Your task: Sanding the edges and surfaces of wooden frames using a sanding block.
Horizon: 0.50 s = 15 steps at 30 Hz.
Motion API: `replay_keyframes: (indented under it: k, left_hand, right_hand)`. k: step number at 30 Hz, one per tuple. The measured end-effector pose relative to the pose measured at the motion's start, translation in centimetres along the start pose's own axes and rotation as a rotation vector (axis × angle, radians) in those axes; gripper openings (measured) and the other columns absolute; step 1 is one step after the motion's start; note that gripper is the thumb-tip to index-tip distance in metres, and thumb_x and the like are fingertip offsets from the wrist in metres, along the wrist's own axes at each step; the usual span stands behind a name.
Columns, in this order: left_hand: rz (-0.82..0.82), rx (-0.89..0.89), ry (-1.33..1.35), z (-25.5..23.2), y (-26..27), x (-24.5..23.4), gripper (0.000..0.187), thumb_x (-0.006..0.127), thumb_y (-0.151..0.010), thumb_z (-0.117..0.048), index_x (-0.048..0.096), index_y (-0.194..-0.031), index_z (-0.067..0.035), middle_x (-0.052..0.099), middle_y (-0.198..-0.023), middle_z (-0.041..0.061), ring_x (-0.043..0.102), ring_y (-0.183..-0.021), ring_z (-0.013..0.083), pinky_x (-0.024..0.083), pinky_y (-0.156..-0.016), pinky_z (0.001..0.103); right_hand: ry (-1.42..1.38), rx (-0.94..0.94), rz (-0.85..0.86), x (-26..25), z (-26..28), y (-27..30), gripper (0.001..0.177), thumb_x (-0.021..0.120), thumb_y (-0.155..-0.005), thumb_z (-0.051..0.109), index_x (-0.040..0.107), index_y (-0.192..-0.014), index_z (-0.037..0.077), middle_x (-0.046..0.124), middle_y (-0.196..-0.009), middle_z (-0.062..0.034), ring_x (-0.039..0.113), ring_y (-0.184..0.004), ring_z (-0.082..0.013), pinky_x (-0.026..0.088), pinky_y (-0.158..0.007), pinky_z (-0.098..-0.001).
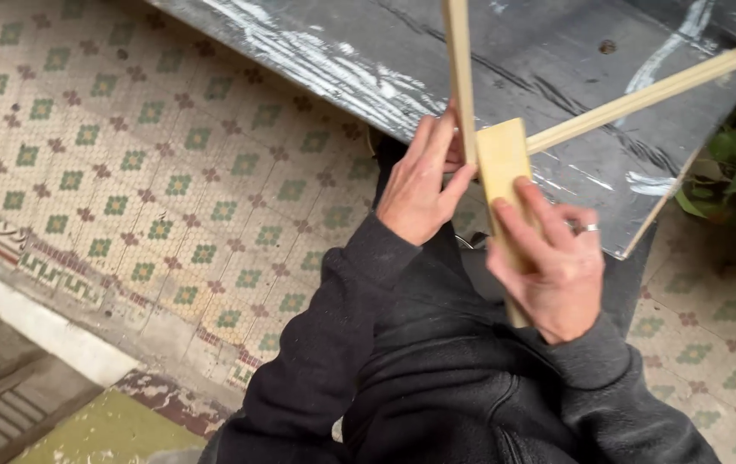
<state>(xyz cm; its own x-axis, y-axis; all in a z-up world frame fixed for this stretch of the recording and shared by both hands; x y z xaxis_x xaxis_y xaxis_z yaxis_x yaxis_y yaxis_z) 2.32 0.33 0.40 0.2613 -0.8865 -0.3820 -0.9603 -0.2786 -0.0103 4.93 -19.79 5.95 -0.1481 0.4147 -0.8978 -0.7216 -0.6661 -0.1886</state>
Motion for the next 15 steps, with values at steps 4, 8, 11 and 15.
replay_keyframes:
  k: [4,8,11,15]
  left_hand:
    - [-0.017,0.004,0.013,0.0,0.1,-0.2,0.078,0.067,-0.099,-0.006,0.021,-0.162,-0.006,0.054,-0.121,0.013,0.076,-0.103,0.0232,0.065,-0.093,0.035]
    - [-0.036,0.026,0.041,-0.7,0.4,-0.7,0.070,0.067,-0.101,-0.004,0.029,-0.160,-0.006,0.054,-0.125,0.015,0.075,-0.107,0.0249,0.066,-0.095,0.035]
    - [-0.031,0.018,0.062,-1.3,0.2,-0.9,0.076,0.068,-0.098,-0.006,0.025,-0.161,-0.001,0.054,-0.122,0.015,0.074,-0.105,0.0254,0.065,-0.092,0.036]
    - [-0.041,0.027,-0.025,-0.5,0.7,-0.3,0.066,0.066,-0.099,-0.005,0.033,-0.156,0.001,0.054,-0.122,0.015,0.075,-0.105,0.0249,0.064,-0.093,0.036]
  right_hand:
    - [-0.057,-0.007,-0.003,-0.1,-1.6,0.2,0.060,0.088,-0.075,0.017,0.072,-0.133,0.016,0.065,-0.145,-0.0095,0.057,-0.113,-0.0322,0.053,-0.096,-0.0412]
    - [-0.033,0.002,-0.007,0.0,-0.3,-0.4,0.058,0.087,-0.078,0.014,0.072,-0.134,0.015,0.066,-0.146,-0.0110,0.058,-0.109,-0.0325,0.052,-0.095,-0.0409]
    - [-0.087,-0.030,0.028,-1.1,-0.7,-0.2,0.063,0.086,-0.071,0.012,0.073,-0.132,0.015,0.066,-0.143,-0.0121,0.060,-0.107,-0.0323,0.052,-0.096,-0.0419]
    - [-0.010,0.092,0.018,-3.4,-7.6,0.8,0.069,0.087,-0.072,0.008,0.071,-0.139,0.019,0.067,-0.144,-0.0090,0.060,-0.111,-0.0296,0.050,-0.098,-0.0400]
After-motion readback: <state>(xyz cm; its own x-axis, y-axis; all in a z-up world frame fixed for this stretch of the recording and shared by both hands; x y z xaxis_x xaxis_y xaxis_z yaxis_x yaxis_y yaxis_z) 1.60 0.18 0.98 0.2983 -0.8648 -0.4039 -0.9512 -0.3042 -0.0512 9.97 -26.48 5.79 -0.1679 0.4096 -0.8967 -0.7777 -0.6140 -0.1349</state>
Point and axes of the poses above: each hand's wrist, its own y-axis away from the middle knuckle, its own x-axis out of the palm, z = x × y, the point moved 2 cm from there along -y, towards the middle knuckle
